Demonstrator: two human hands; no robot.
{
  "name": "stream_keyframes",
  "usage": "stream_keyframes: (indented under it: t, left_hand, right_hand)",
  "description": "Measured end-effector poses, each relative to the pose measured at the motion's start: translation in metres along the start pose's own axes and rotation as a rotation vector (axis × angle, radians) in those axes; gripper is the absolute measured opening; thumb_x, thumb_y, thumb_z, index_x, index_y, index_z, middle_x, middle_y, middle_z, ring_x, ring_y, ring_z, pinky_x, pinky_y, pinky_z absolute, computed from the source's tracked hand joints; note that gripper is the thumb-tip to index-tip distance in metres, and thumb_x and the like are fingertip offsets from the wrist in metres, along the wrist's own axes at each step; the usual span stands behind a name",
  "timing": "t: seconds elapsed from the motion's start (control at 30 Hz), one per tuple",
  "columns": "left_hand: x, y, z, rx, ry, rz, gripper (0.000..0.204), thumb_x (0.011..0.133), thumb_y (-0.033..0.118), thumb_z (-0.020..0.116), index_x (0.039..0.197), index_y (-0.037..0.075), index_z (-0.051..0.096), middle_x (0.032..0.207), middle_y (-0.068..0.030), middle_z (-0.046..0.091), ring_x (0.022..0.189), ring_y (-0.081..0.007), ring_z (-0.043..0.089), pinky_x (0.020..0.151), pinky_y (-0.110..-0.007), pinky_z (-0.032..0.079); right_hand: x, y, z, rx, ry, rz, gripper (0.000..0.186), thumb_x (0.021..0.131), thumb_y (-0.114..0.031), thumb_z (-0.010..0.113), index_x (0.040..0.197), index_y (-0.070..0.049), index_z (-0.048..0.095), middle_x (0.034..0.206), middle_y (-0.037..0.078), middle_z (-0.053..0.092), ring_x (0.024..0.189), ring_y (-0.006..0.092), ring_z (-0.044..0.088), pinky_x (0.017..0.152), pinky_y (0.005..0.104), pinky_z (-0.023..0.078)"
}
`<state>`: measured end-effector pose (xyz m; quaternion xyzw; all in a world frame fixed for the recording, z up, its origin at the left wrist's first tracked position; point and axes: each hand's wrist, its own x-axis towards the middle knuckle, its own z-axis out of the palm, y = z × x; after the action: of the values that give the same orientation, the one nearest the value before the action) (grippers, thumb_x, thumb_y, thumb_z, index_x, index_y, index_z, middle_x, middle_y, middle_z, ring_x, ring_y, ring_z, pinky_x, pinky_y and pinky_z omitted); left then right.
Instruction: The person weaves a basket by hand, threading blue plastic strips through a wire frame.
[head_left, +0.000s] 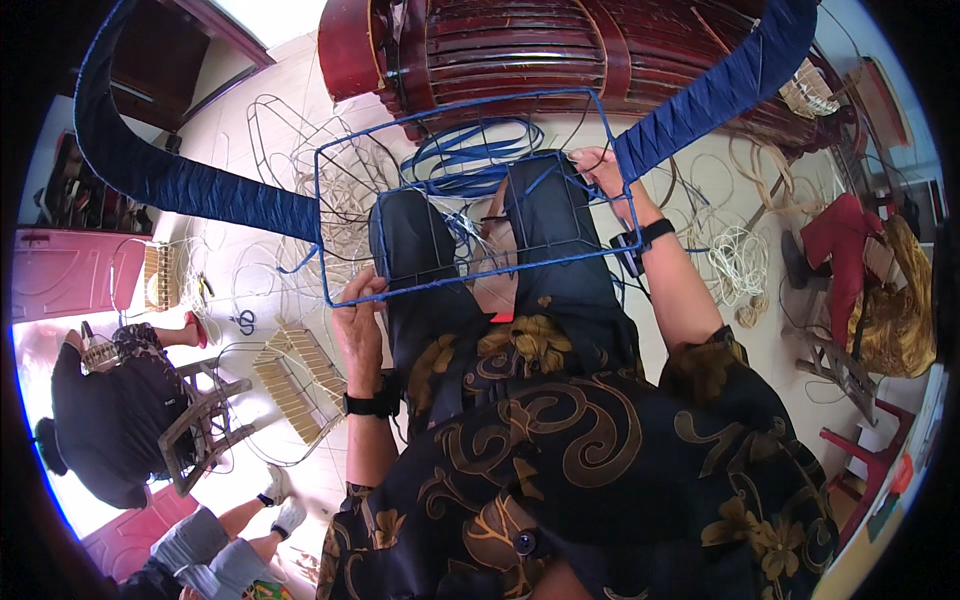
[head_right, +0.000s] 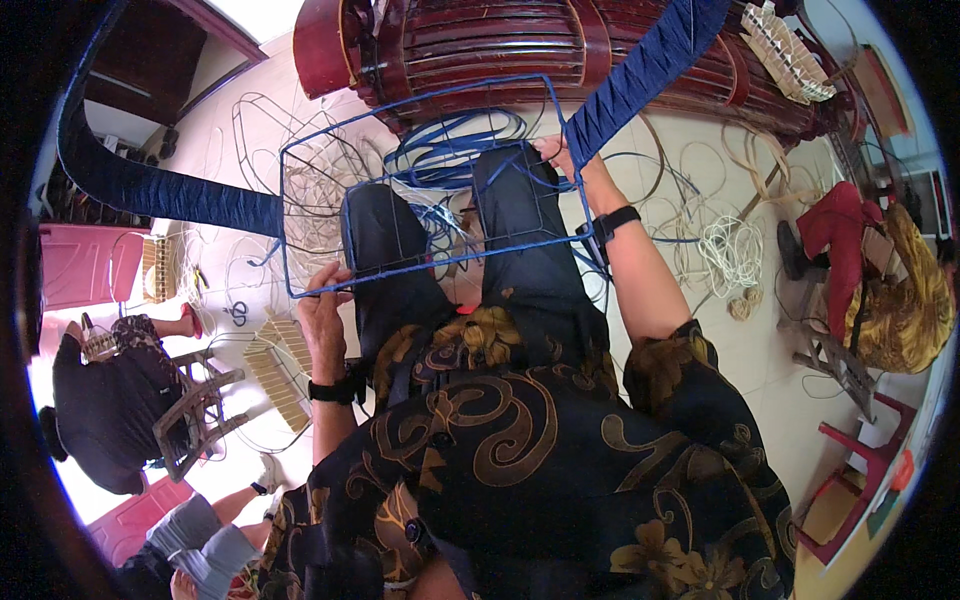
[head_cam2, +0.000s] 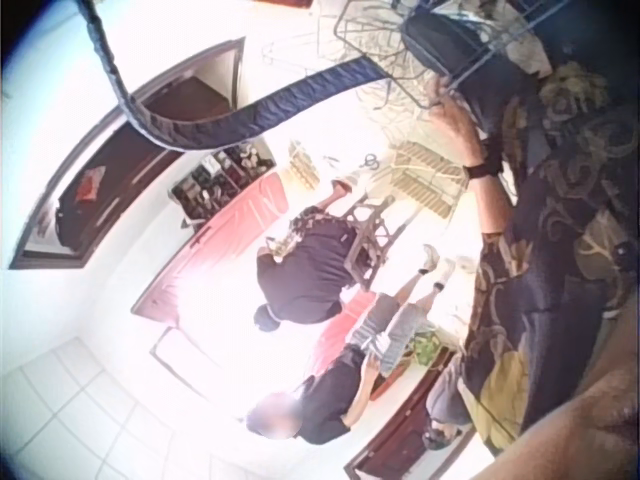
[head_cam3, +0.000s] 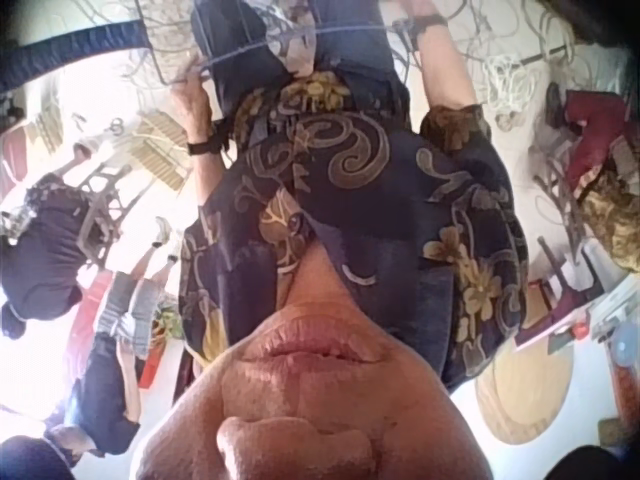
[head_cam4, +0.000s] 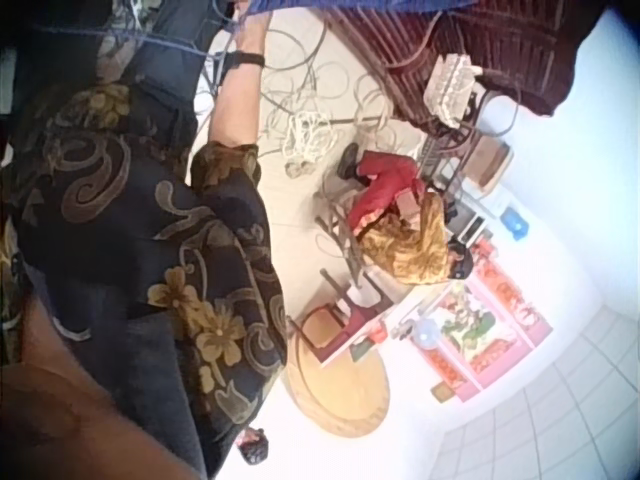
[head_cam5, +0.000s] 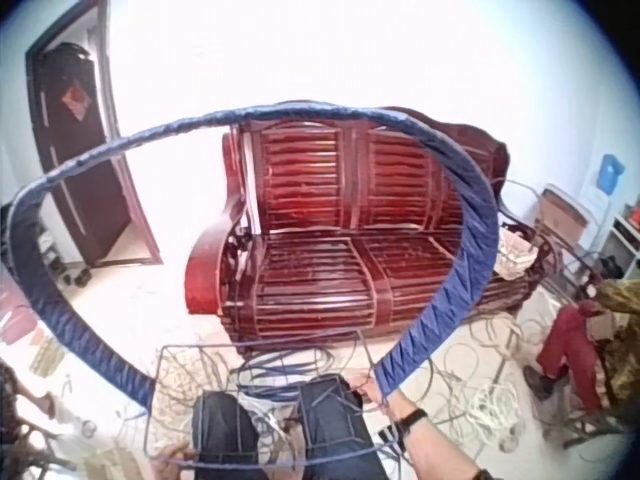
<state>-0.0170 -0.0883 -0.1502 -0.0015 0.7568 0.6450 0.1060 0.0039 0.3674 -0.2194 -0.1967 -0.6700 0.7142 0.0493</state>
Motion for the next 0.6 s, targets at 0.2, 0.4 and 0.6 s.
stream_keyframes:
  t: [0.2, 0.4, 0.6]
  left_hand:
    - [-0.004, -0.003, -0.003, -0.016, 0.033, 0.030, 0.025, 0.100, 0.009, 0.051, 0.118, -0.002, 0.064, 0.101, -0.0136, 0.070, 0.093, -0.0182, 0.066, 0.072, -0.025, 0.051]
    - [-0.003, 0.000, 0.005, 0.009, 0.068, -0.003, 0.024, 0.100, 0.009, 0.051, 0.118, -0.003, 0.063, 0.101, -0.0134, 0.070, 0.093, -0.0195, 0.068, 0.069, -0.023, 0.051]
    - [-0.003, -0.003, 0.007, 0.031, 0.084, -0.014, 0.026, 0.100, 0.011, 0.051, 0.120, -0.003, 0.062, 0.101, -0.0142, 0.071, 0.094, -0.0201, 0.069, 0.067, -0.023, 0.052]
  right_hand:
    - [0.015, -0.022, 0.012, -0.078, -0.233, 0.032, 0.016, 0.090, -0.024, 0.072, 0.091, -0.008, 0.069, 0.080, -0.007, 0.061, 0.074, 0.0036, 0.051, 0.069, 0.0203, 0.039]
    - [0.027, 0.003, -0.002, 0.043, -0.296, 0.035, 0.008, 0.092, -0.016, 0.067, 0.092, -0.008, 0.066, 0.082, -0.008, 0.058, 0.074, 0.0025, 0.049, 0.069, 0.0199, 0.038]
    - [0.011, 0.022, 0.013, 0.140, -0.079, -0.039, 0.007, 0.094, -0.017, 0.065, 0.090, -0.012, 0.063, 0.074, -0.011, 0.051, 0.066, 0.0016, 0.043, 0.061, 0.0194, 0.032]
